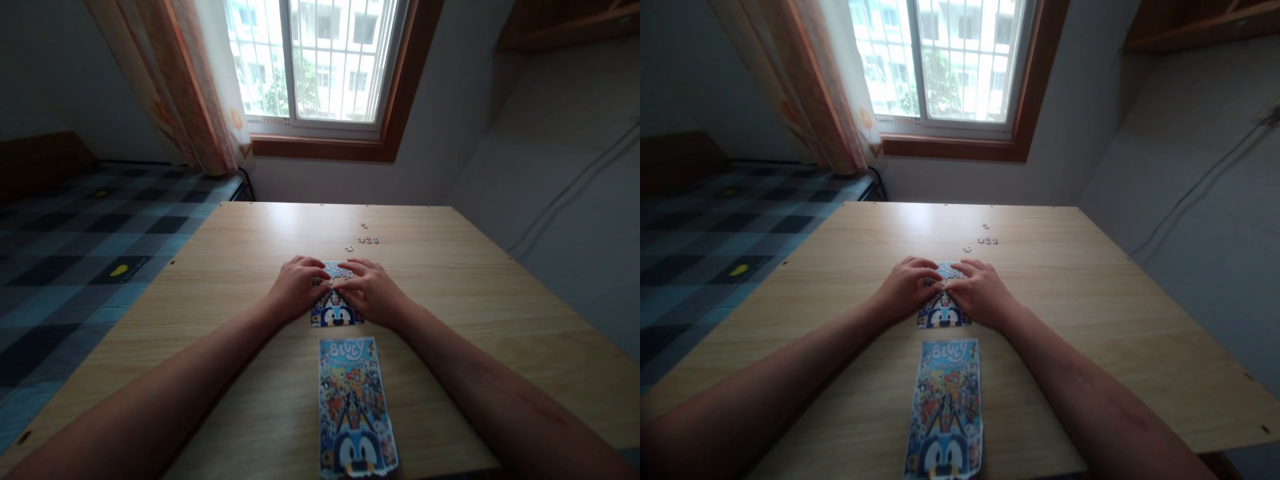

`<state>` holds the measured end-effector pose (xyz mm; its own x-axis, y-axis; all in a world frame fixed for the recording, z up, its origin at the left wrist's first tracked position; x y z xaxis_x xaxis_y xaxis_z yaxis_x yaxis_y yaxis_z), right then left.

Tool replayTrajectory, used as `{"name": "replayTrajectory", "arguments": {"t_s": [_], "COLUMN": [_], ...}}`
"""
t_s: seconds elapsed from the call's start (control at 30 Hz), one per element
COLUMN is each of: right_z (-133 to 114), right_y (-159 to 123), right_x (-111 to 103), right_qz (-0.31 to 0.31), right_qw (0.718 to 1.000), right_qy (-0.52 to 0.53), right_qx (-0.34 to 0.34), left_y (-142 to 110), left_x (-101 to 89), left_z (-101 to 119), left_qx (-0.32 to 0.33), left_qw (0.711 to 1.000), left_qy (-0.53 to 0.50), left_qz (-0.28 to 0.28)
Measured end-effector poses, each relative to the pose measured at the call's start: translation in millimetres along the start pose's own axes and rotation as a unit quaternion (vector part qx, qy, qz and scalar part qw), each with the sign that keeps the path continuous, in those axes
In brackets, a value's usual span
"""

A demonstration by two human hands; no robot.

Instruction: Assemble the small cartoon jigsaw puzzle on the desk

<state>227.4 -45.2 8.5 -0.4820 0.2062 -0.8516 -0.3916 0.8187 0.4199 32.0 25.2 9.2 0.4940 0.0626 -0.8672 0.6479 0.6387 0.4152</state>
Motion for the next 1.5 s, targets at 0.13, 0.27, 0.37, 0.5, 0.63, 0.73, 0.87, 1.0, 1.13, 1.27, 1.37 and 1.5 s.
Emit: {"name": "replayTrajectory", "arguments": {"t_s": [0.13, 0.27, 0.37, 0.5, 0.63, 0.73, 0.87, 1.0, 1.13, 1.27, 1.37, 1.5], "right_z": [0.5, 12.3, 29.5, 54.5, 70.0, 75.3, 80.1, 85.5, 87.9, 85.1, 82.8, 86.2], "right_y": [-0.2, -2.5, -5.3, -7.9, -8.8, -9.5, -9.9, -9.5, -9.0, -10.5, -13.0, -15.5], "right_x": [-2.9, -15.0, -21.4, -19.7, -15.6, -15.3, -14.8, -12.0, -7.9, -4.5, -3.1, -0.1], "right_qz": [0.019, 0.113, 0.169, 0.218, 0.229, 0.224, 0.214, 0.197, 0.158, 0.110, 0.083, 0.048], "right_qw": [1.000, 0.993, 0.981, 0.964, 0.953, 0.948, 0.946, 0.942, 0.932, 0.922, 0.920, 0.914], "right_qy": [0.002, -0.016, -0.023, 0.001, 0.006, -0.007, -0.012, -0.013, -0.026, -0.046, -0.061, -0.071], "right_qx": [0.001, 0.036, 0.089, 0.153, 0.196, 0.226, 0.243, 0.272, 0.325, 0.367, 0.378, 0.396], "left_y": [0.3, 0.3, -0.8, -3.1, -3.8, -2.6, -1.3, -1.9, -0.5, 4.2, 6.5, 6.4], "left_x": [-1.8, -5.1, -5.4, -4.5, -5.2, -5.8, -6.7, -6.4, -6.3, -9.2, -12.5, -14.2], "left_z": [0.3, 0.0, -0.2, 1.9, 4.7, 6.2, 7.7, 6.7, -1.6, -19.8, -31.1, -33.8], "left_qx": [-0.004, -0.021, -0.015, 0.021, 0.033, 0.030, 0.042, 0.037, -0.006, -0.094, -0.141, -0.146], "left_qw": [1.000, 0.998, 0.998, 0.999, 0.999, 0.999, 0.999, 0.999, 0.999, 0.992, 0.983, 0.981], "left_qy": [-0.013, -0.016, -0.007, 0.005, 0.012, 0.017, 0.018, 0.009, 0.006, -0.021, -0.039, -0.011], "left_qz": [0.013, 0.049, 0.055, 0.034, 0.012, -0.009, -0.020, -0.005, 0.046, 0.087, 0.107, 0.131]}}
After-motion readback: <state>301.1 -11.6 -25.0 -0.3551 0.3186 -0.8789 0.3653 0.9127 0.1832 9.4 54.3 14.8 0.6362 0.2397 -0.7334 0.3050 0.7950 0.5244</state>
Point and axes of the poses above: each hand's wrist, its own y-axis towards the middle knuckle, its own x-axis out of the palm, z = x × y, the point moved 2 cm from there along y, towards the middle knuckle, and after that the axes turned 5 degrees about y, right-handed, at the moved point
